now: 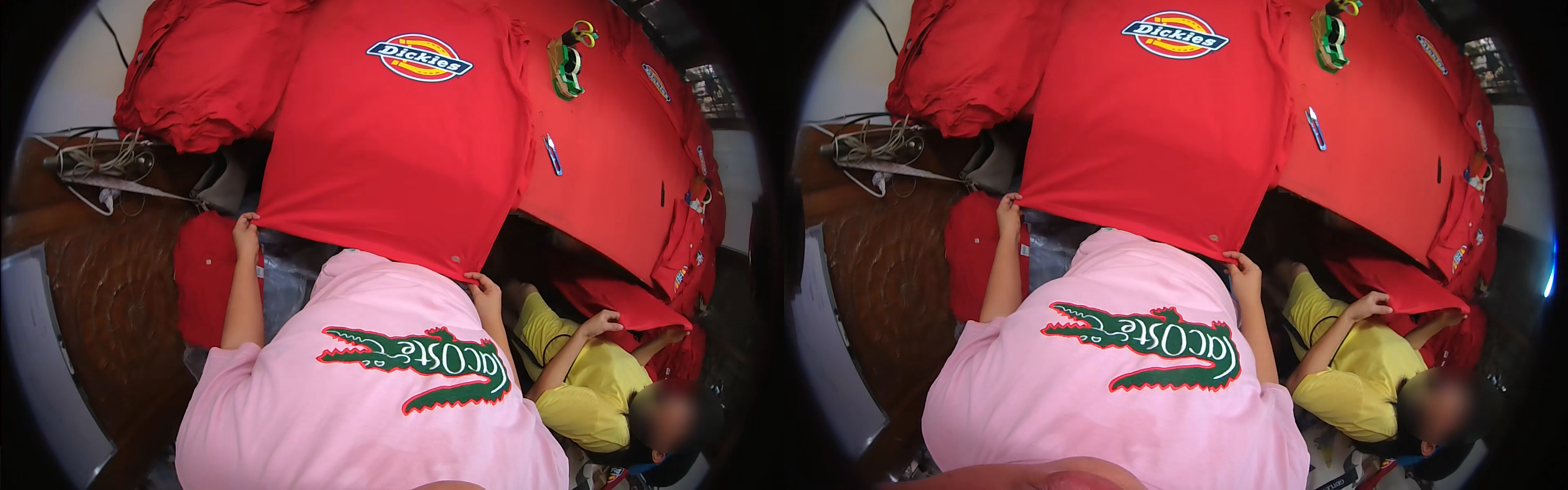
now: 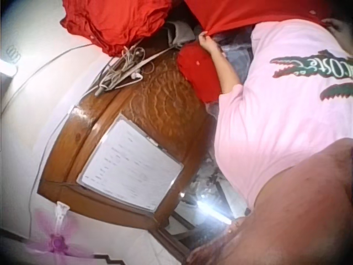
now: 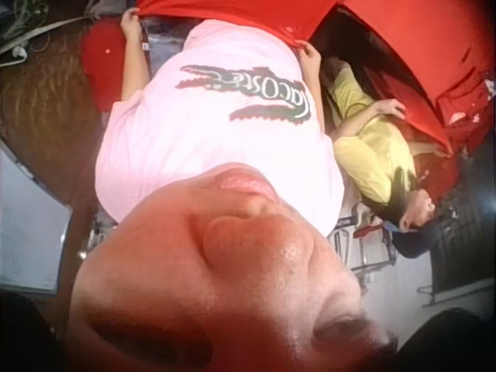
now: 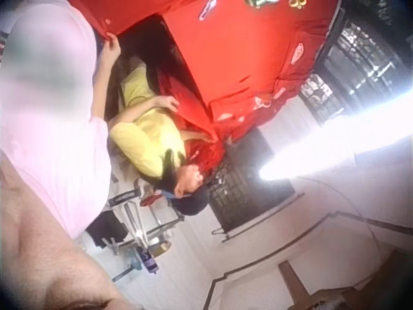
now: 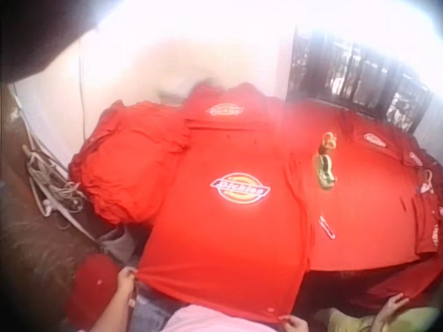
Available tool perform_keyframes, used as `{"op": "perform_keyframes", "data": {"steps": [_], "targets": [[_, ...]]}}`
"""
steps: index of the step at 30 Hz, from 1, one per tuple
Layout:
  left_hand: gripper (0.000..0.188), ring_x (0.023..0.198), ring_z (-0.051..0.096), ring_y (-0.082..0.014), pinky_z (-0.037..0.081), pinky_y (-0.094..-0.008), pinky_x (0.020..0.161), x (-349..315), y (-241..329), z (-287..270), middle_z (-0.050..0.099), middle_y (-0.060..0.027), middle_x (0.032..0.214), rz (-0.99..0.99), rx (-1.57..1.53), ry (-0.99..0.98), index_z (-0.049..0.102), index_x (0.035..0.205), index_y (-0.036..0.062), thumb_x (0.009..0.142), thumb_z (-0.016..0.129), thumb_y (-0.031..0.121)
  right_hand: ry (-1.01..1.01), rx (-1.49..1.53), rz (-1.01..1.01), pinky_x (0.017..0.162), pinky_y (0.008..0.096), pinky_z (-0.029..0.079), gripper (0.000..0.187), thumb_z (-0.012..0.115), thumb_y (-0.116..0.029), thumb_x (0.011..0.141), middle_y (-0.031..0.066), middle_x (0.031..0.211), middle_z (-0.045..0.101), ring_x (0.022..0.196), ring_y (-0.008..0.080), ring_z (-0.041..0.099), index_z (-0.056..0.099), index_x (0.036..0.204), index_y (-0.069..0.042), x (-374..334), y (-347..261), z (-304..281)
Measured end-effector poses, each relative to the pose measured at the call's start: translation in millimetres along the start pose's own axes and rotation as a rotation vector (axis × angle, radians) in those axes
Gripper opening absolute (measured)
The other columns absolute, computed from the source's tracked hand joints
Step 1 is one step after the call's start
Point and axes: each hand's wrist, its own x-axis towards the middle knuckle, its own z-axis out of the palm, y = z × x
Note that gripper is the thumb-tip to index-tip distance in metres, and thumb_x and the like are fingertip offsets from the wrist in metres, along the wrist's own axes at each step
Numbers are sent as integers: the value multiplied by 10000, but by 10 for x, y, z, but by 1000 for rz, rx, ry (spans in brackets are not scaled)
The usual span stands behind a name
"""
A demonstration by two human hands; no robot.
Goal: The person trims loose threads from a red shirt using shears, spreads the shirt flat on a table to align it, and then folds the shirt into a rectangular shape before stacking it with others.
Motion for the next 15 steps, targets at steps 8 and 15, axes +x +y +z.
{"op": "perform_keyframes", "data": {"steps": [8, 15], "targets": [[159, 997, 670, -375, 528, -440, 890, 444, 1366, 956, 704, -180, 1050, 535, 836, -132, 704, 1039, 64, 904, 620, 68, 223, -438, -103, 791, 407, 566, 169, 720, -206, 919, 139, 896, 755, 838, 306, 729, 756, 1006, -65, 656, -1442, 56], [608, 1506, 338, -339, 282, -520, 1227, 656, 2443, 2757, 371, -139, 1622, 1116, 893, -606, 470, 1523, 168, 964, 643, 334, 52, -906, -964, 1235, 475, 276, 644, 649, -303, 974, 161, 1628, 364, 1505, 345, 347, 426, 1547, -114, 1948, -2882, 1425]]}}
